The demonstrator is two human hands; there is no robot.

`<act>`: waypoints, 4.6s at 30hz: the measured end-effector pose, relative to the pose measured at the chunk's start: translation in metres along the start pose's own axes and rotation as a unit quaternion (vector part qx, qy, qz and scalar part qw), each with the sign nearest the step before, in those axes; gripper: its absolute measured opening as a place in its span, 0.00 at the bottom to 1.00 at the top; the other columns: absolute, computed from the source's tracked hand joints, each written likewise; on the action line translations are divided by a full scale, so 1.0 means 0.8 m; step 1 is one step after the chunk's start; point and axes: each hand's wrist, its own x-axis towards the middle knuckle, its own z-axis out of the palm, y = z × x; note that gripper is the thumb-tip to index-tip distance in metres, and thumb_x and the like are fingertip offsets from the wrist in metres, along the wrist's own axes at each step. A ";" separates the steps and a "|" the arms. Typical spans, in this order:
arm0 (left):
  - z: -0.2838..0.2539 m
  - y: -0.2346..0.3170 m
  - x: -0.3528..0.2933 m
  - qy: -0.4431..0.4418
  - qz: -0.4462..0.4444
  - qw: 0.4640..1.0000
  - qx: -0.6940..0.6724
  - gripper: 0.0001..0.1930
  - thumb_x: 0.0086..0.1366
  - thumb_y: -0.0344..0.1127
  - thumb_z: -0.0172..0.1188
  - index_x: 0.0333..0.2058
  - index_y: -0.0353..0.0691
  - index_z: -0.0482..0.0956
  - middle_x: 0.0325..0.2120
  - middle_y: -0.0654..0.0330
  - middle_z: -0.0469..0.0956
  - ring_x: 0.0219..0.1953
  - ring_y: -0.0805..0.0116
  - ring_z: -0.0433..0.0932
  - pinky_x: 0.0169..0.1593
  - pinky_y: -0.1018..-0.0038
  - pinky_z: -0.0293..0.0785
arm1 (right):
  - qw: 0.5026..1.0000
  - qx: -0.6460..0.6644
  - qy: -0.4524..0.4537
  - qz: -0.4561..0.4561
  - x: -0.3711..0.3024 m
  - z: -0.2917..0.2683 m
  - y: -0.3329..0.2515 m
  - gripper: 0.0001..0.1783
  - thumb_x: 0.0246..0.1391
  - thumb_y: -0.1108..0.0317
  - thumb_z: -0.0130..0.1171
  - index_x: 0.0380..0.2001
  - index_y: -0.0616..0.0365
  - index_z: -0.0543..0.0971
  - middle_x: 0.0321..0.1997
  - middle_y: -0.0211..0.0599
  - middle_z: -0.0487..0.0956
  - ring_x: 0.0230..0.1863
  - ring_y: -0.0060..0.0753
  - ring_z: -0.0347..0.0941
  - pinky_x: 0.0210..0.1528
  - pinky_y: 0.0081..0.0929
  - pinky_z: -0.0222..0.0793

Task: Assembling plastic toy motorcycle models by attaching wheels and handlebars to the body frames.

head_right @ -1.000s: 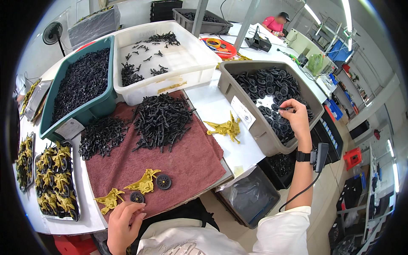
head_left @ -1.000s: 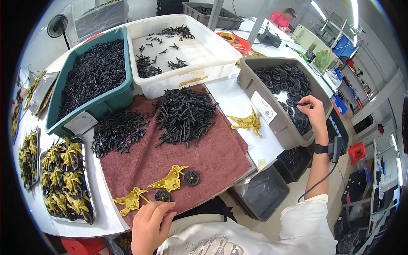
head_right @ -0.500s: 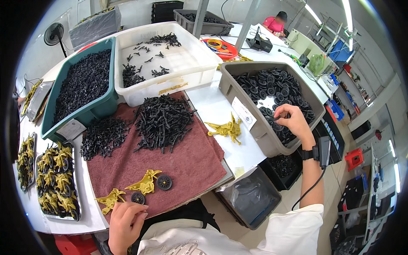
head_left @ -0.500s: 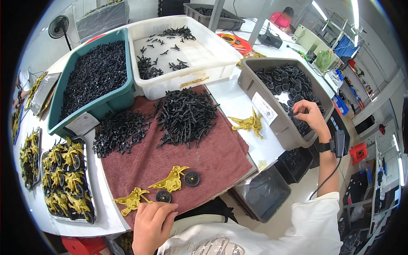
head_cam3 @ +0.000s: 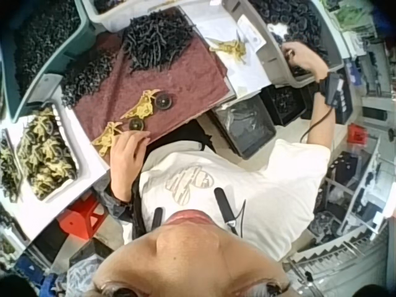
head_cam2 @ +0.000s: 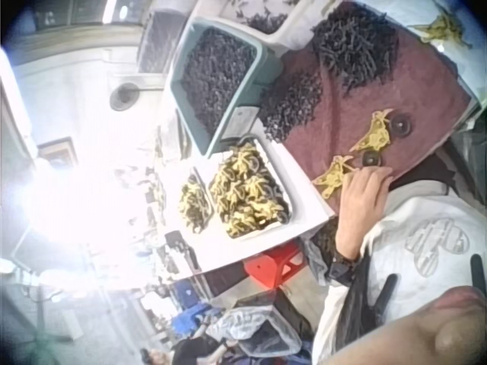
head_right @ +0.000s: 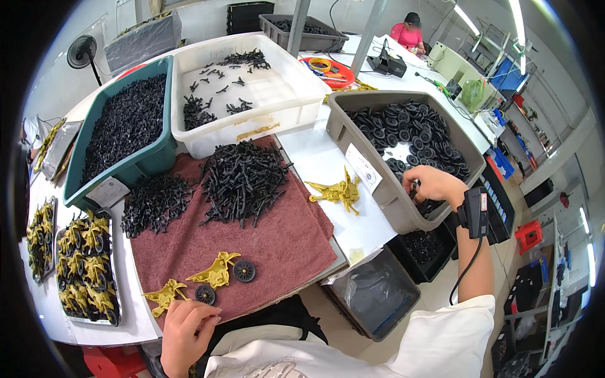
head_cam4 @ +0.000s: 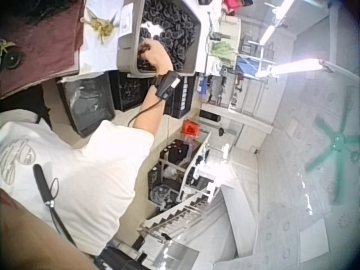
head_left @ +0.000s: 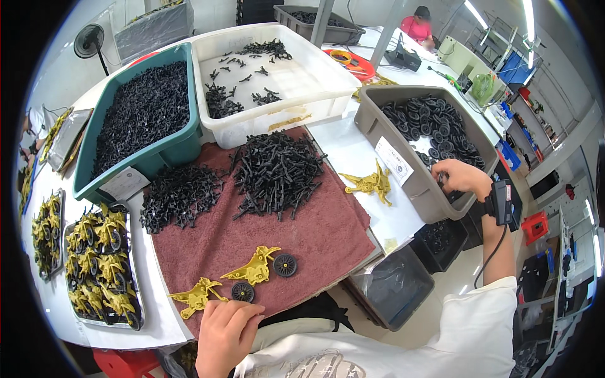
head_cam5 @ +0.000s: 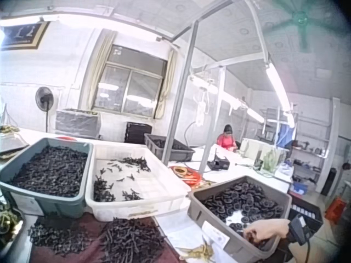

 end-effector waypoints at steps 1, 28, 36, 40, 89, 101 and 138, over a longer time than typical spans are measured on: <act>0.000 0.000 0.002 -0.003 0.000 1.000 -0.003 0.09 0.49 0.25 0.66 0.32 0.41 0.81 0.29 0.61 0.78 0.32 0.60 0.73 0.39 0.68 0.67 | 1.000 -0.008 -0.010 -0.007 0.000 -0.001 0.005 0.21 0.24 0.79 0.66 0.31 0.63 0.79 0.28 0.35 0.77 0.35 0.37 0.73 0.40 0.31 0.69; -0.008 -0.018 -0.044 0.142 0.022 0.989 -0.028 0.25 0.46 0.31 0.73 0.45 0.35 0.79 0.41 0.54 0.78 0.39 0.58 0.79 0.41 0.69 0.78 | 0.736 0.593 -0.145 -0.292 -0.013 0.251 -0.397 0.15 0.55 0.83 0.54 0.46 0.62 0.69 0.44 0.35 0.73 0.45 0.21 0.73 0.50 0.20 0.66; -0.037 -0.077 -0.101 0.222 -0.138 0.964 0.052 0.33 0.46 0.34 0.73 0.53 0.38 0.75 0.44 0.53 0.74 0.44 0.57 0.72 0.46 0.67 0.68 | 0.888 0.345 0.100 -0.286 -0.025 0.251 -0.401 0.14 0.52 0.71 0.65 0.40 0.61 0.73 0.27 0.32 0.73 0.26 0.21 0.67 0.33 0.18 0.65; -0.031 -0.096 -0.105 0.198 -0.171 0.964 0.052 0.31 0.48 0.37 0.72 0.52 0.39 0.74 0.46 0.56 0.75 0.46 0.56 0.71 0.51 0.65 0.64 | 0.908 0.251 0.063 -0.328 -0.029 0.258 -0.402 0.20 0.44 0.79 0.60 0.42 0.61 0.69 0.36 0.41 0.68 0.37 0.34 0.66 0.42 0.27 0.64; -0.035 -0.090 -0.102 0.159 -0.253 0.952 0.072 0.25 0.44 0.28 0.71 0.45 0.40 0.79 0.44 0.57 0.75 0.47 0.57 0.69 0.54 0.66 0.62 | 0.879 0.095 0.176 -0.434 -0.014 0.290 -0.413 0.21 0.37 0.66 0.71 0.40 0.53 0.82 0.46 0.34 0.76 0.44 0.38 0.71 0.47 0.35 0.61; -0.066 -0.083 -0.090 0.164 -0.226 0.957 0.079 0.27 0.47 0.30 0.72 0.48 0.39 0.75 0.47 0.54 0.69 0.48 0.52 0.69 0.51 0.63 0.66 | 0.892 0.047 0.293 -0.340 -0.017 0.245 -0.356 0.24 0.44 0.60 0.68 0.48 0.48 0.78 0.57 0.36 0.71 0.56 0.40 0.64 0.57 0.38 0.52; -0.083 -0.119 0.107 0.029 -0.035 0.987 0.154 0.10 0.58 0.29 0.61 0.32 0.35 0.67 0.25 0.56 0.65 0.29 0.60 0.68 0.34 0.69 0.66 | 0.832 -0.073 0.243 -0.494 0.137 0.182 -0.362 0.07 0.42 0.71 0.64 0.27 0.56 0.77 0.33 0.34 0.72 0.40 0.37 0.69 0.43 0.33 0.66</act>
